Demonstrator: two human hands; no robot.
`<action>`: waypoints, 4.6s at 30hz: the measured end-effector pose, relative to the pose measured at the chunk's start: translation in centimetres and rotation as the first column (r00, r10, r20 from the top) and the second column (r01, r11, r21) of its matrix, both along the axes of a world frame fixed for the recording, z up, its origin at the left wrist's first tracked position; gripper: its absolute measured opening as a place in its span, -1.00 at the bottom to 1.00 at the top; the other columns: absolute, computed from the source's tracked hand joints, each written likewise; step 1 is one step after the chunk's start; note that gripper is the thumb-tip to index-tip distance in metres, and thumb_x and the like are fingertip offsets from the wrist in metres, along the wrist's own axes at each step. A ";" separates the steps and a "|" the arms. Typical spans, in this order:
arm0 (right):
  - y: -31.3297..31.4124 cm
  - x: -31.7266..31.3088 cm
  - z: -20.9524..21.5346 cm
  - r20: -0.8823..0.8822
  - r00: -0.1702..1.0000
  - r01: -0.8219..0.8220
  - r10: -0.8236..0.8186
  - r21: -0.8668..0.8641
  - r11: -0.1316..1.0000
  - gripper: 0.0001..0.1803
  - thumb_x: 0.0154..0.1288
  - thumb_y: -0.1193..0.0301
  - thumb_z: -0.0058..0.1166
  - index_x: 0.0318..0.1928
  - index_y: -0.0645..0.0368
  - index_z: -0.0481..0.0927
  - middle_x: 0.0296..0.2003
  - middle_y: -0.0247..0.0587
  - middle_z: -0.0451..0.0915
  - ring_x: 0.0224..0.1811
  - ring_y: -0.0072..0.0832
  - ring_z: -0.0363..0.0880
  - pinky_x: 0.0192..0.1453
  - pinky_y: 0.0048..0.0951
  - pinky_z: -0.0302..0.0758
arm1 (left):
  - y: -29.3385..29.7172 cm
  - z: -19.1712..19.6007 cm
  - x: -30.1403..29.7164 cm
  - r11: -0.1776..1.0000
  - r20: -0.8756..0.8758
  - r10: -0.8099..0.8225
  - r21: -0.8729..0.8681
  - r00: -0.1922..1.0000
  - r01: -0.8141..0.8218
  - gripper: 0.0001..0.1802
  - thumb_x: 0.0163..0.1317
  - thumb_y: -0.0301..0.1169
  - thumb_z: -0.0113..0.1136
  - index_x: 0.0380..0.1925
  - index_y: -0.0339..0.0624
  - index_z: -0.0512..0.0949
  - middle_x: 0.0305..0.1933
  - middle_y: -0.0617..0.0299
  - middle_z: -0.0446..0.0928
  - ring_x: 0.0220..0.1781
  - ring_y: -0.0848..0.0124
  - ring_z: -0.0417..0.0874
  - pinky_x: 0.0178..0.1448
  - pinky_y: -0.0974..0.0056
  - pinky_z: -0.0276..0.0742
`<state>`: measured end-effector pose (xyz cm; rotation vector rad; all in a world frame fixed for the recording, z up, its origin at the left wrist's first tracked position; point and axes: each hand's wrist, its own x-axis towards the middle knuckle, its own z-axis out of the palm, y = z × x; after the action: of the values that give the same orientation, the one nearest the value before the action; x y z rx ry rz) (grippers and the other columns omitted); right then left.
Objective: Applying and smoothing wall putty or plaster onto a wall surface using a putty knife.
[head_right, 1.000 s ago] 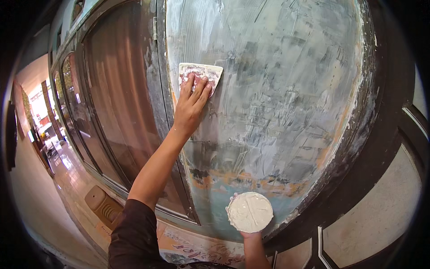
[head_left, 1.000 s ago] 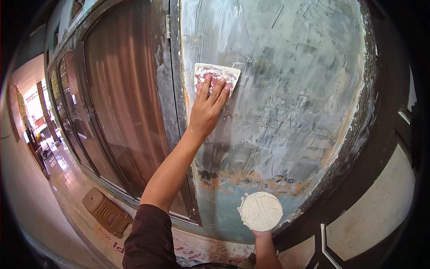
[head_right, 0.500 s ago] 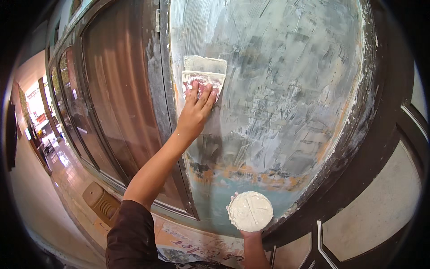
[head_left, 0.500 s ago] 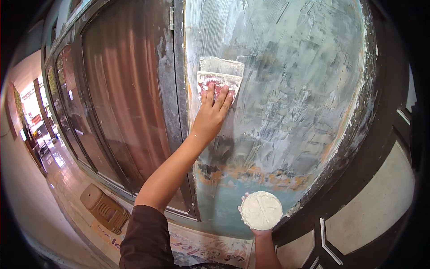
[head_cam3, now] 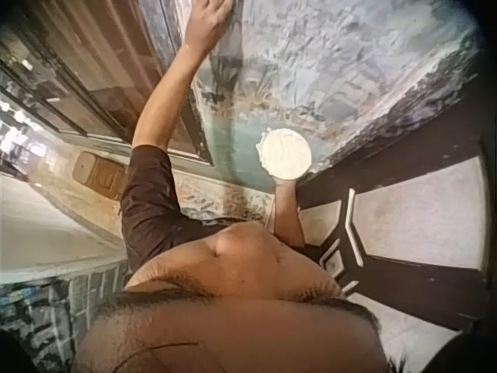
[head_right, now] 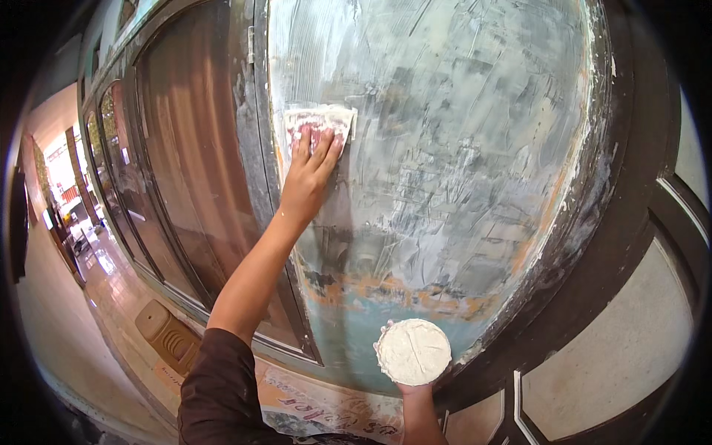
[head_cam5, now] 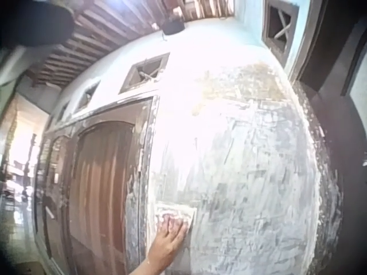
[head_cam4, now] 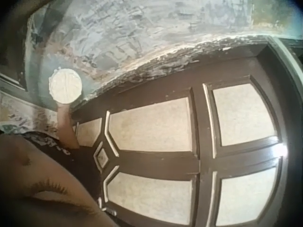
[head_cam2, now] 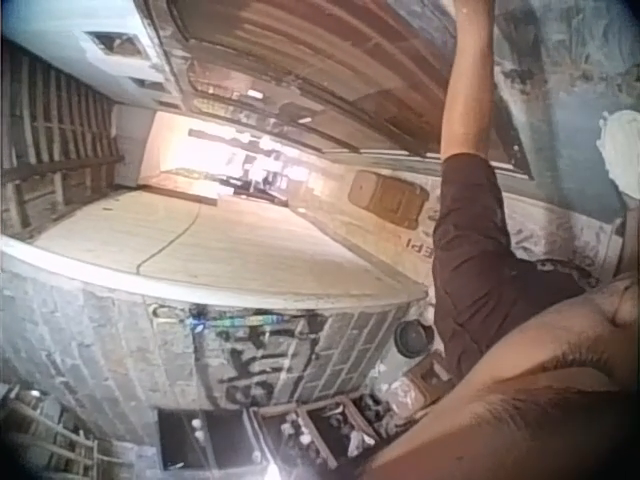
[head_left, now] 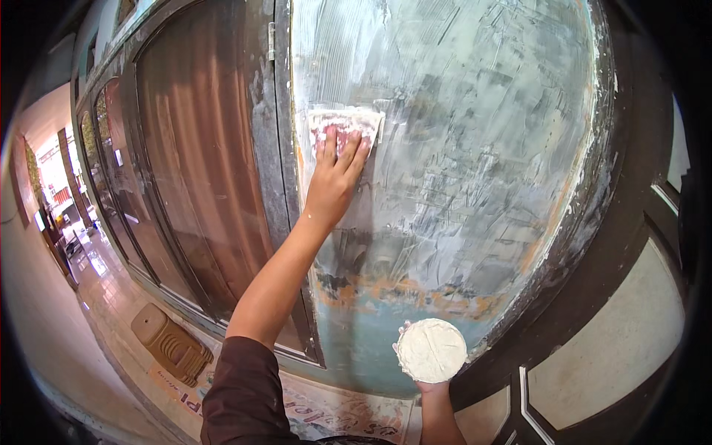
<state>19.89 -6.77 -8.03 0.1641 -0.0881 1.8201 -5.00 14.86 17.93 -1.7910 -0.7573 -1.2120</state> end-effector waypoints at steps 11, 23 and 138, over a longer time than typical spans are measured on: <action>1.8 3.2 7.3 0.019 0.999 0.043 -0.044 0.054 0.998 -0.20 0.45 -0.10 -0.19 0.45 0.23 0.25 0.48 0.17 0.18 0.51 0.16 0.15 0.57 0.35 -0.05 | -2.7 1.9 0.4 0.995 0.009 0.011 0.103 1.000 -0.011 -0.42 0.27 -0.51 0.01 0.34 -0.09 0.43 0.43 -0.01 0.37 0.47 -0.24 0.30 0.48 -0.21 0.24; 4.3 2.9 15.9 0.155 0.953 0.231 -0.262 0.189 0.954 -0.23 0.49 -0.06 -0.21 0.47 0.25 0.20 0.50 0.17 0.14 0.54 0.17 0.08 0.59 0.33 -0.04 | -4.0 -1.7 -1.3 1.000 -0.058 0.004 0.012 0.998 -0.003 -0.41 0.25 -0.56 -0.01 0.34 -0.07 0.44 0.45 0.00 0.34 0.46 -0.19 0.32 0.44 -0.18 0.31; 4.3 3.2 12.2 0.097 0.983 0.117 -0.153 0.305 0.945 -0.18 0.43 -0.16 -0.13 0.48 0.14 0.24 0.50 0.16 0.14 0.55 0.11 0.08 0.59 0.31 -0.05 | -1.3 -8.8 -1.9 0.997 0.204 -0.041 0.066 0.978 0.028 -0.46 0.22 -0.62 0.07 0.22 -0.01 0.57 0.51 0.00 0.30 0.51 -0.27 0.24 0.46 -0.26 0.23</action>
<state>23.12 -2.44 4.18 0.2555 -0.4507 1.6698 -6.95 13.56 9.17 -1.6503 -0.7978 -1.4443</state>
